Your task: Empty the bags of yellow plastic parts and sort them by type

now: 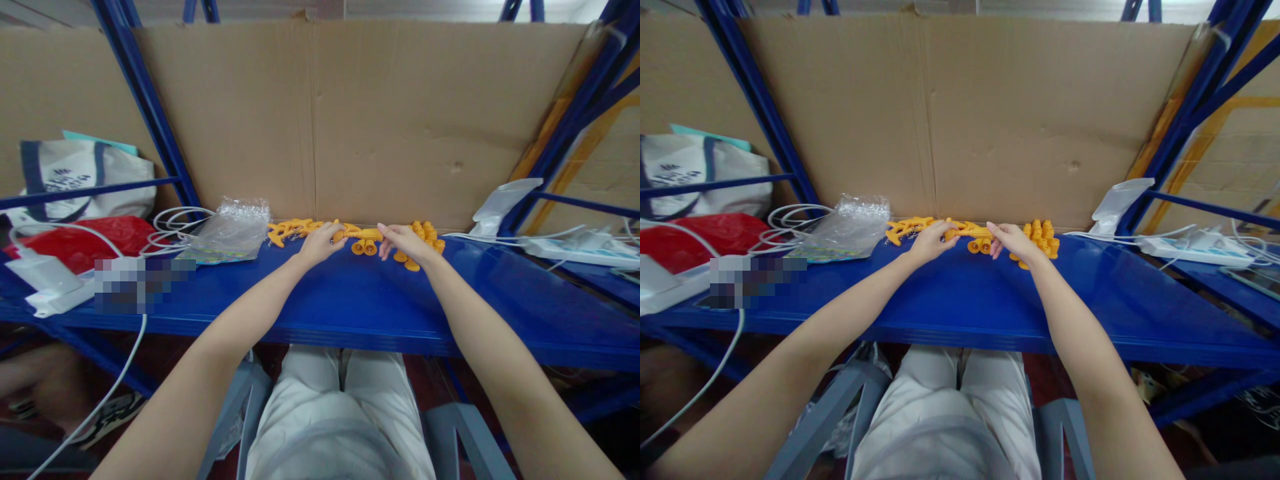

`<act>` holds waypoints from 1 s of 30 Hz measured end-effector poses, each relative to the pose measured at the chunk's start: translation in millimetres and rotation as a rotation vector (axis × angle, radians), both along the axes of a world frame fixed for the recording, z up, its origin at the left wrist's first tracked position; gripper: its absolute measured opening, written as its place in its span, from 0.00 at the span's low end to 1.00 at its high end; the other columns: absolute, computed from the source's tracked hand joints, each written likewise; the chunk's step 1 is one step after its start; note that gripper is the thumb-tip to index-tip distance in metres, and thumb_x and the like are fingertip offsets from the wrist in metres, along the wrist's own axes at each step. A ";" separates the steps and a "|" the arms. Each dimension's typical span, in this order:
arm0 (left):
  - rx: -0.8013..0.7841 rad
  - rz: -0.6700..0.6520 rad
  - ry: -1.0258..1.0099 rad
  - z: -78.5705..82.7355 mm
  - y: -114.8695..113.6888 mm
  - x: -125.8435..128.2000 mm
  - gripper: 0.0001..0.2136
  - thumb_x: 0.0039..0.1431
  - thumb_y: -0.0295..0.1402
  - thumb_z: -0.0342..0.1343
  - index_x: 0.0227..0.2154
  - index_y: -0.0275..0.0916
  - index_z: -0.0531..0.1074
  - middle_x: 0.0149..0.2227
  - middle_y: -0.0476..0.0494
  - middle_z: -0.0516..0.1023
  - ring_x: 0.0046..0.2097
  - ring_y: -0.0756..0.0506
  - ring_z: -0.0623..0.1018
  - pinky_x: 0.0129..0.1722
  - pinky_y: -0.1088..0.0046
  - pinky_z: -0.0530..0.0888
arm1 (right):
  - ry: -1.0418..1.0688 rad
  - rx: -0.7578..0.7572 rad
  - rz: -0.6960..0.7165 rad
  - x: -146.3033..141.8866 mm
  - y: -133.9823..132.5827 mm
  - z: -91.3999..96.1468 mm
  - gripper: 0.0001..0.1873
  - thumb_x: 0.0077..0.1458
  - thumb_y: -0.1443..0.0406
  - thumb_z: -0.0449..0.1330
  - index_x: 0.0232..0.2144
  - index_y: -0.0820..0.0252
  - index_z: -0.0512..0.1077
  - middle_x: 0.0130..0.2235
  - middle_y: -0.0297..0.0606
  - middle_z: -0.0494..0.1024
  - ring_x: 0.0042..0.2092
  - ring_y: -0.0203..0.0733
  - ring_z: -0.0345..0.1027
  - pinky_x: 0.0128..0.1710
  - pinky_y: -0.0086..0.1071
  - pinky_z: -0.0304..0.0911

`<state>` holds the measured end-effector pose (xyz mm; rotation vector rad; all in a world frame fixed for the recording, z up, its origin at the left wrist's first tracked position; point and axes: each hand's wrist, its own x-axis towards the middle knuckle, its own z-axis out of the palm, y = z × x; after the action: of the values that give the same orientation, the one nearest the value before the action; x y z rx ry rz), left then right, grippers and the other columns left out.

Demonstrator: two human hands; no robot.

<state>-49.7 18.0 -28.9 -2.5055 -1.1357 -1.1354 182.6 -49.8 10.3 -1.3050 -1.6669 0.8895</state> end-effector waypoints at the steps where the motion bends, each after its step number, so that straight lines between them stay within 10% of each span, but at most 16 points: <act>1: 0.016 -0.009 -0.006 -0.7 0.7 0.1 0.12 0.62 0.35 0.59 0.47 0.41 0.77 0.48 0.40 0.81 0.50 0.42 0.79 0.50 0.67 0.75 | 0.001 -0.009 -0.012 -0.2 2.1 -1.6 0.26 0.62 0.42 0.56 0.25 0.56 0.64 0.18 0.38 0.74 0.20 0.39 0.71 0.22 0.29 0.68; 8: 0.028 -0.019 -0.024 -2.8 3.2 1.4 0.11 0.60 0.35 0.60 0.45 0.42 0.77 0.47 0.42 0.82 0.49 0.42 0.80 0.50 0.66 0.76 | -0.002 0.013 -0.077 2.5 10.5 -6.9 0.29 0.60 0.39 0.54 0.26 0.57 0.66 0.20 0.39 0.74 0.21 0.40 0.71 0.23 0.33 0.70; 15: 0.001 -0.019 -0.001 -3.4 3.0 3.5 0.11 0.60 0.34 0.60 0.46 0.41 0.77 0.49 0.41 0.81 0.51 0.41 0.79 0.53 0.64 0.75 | -0.004 0.182 -0.013 13.2 19.7 -13.8 0.18 0.54 0.66 0.68 0.46 0.56 0.69 0.39 0.37 0.80 0.34 0.38 0.78 0.43 0.37 0.75; 30: -0.017 -0.001 0.000 -1.6 1.0 1.4 0.12 0.60 0.34 0.60 0.46 0.40 0.77 0.47 0.41 0.82 0.49 0.42 0.79 0.50 0.66 0.75 | -0.037 0.197 0.030 12.6 27.4 -17.2 0.05 0.58 0.65 0.64 0.34 0.57 0.70 0.33 0.38 0.81 0.33 0.42 0.79 0.42 0.41 0.77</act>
<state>-48.4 19.0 -30.5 -2.5186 -1.1489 -1.1311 195.2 -22.4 -6.9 -1.1713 -1.7589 0.7016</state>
